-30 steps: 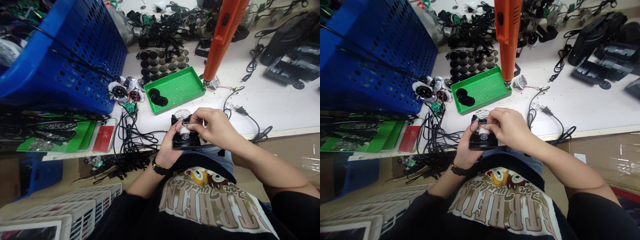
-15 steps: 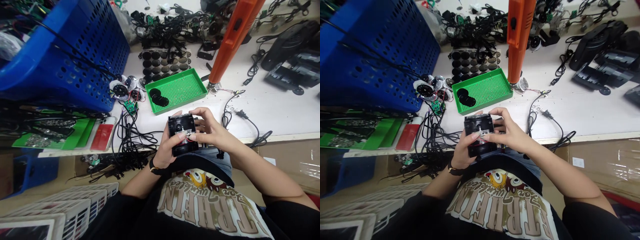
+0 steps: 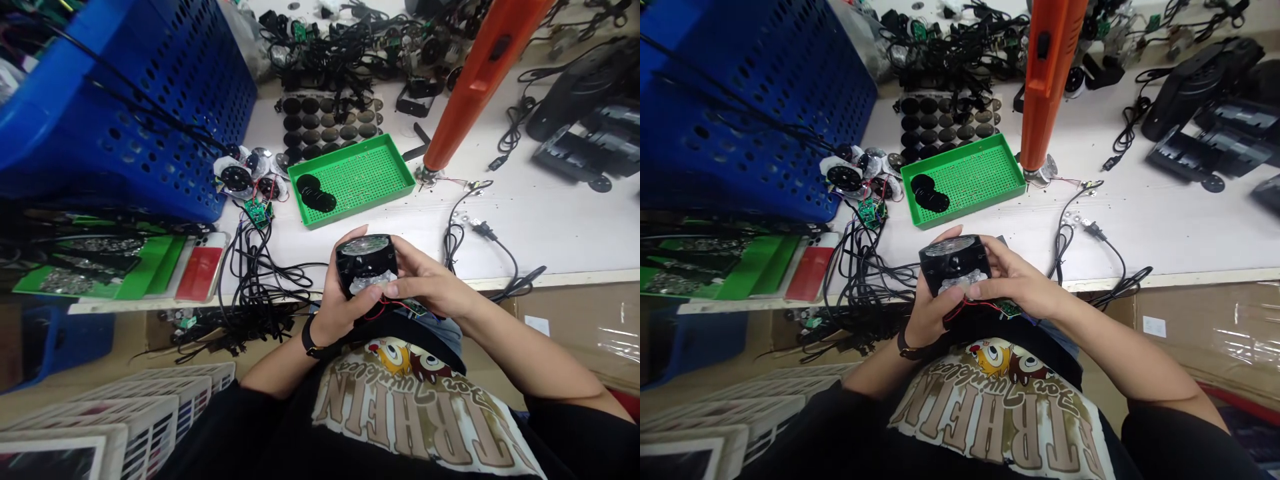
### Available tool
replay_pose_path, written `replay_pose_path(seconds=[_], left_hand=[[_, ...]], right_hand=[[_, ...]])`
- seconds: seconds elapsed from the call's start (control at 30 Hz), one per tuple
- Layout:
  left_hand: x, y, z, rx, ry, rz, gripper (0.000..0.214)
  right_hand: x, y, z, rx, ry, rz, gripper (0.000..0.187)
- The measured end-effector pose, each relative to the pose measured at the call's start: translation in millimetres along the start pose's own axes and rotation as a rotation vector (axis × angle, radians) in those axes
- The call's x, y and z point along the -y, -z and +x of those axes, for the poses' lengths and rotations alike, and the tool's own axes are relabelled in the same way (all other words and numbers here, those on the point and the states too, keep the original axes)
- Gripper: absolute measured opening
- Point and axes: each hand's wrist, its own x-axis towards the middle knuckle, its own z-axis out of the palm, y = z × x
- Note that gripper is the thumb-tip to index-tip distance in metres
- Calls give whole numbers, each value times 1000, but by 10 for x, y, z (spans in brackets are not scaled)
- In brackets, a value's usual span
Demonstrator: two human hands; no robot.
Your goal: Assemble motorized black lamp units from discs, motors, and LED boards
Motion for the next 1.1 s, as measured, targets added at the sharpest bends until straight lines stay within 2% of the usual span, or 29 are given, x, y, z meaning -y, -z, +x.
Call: replay_pose_path(seconds=[0.2,0.37,0.43,0.57,0.67,0.77,0.9,1.03,1.1], left_hand=[[-3,-4,19,-100,171,-122,75],[-44,-51,56,-146,220,-216,74],[-53,-73,67,-165,258,-280,73],[-65,-103,88,-213,371,-397,56],[-73,-113,104,-218,448,-423,44],[-69,-116,113,-238,412,-419,34],[-46,-114,109,-282,345,-389,28],[-46,-127,100,-306,332,-405,45],[-58,-138,103,-291,345,-439,52]], right_hand=[[-33,6,27,-66,1,10,60],[-19,22,55,-75,-28,32,63],[4,35,63,-57,-65,89,58],[55,44,86,-69,-104,170,40],[25,20,113,-113,-120,124,38],[-50,-14,137,-151,-118,92,47],[-82,-46,140,-113,-128,124,61],[-51,-39,118,-49,-142,91,68],[-39,-19,92,-83,-68,-26,70]])
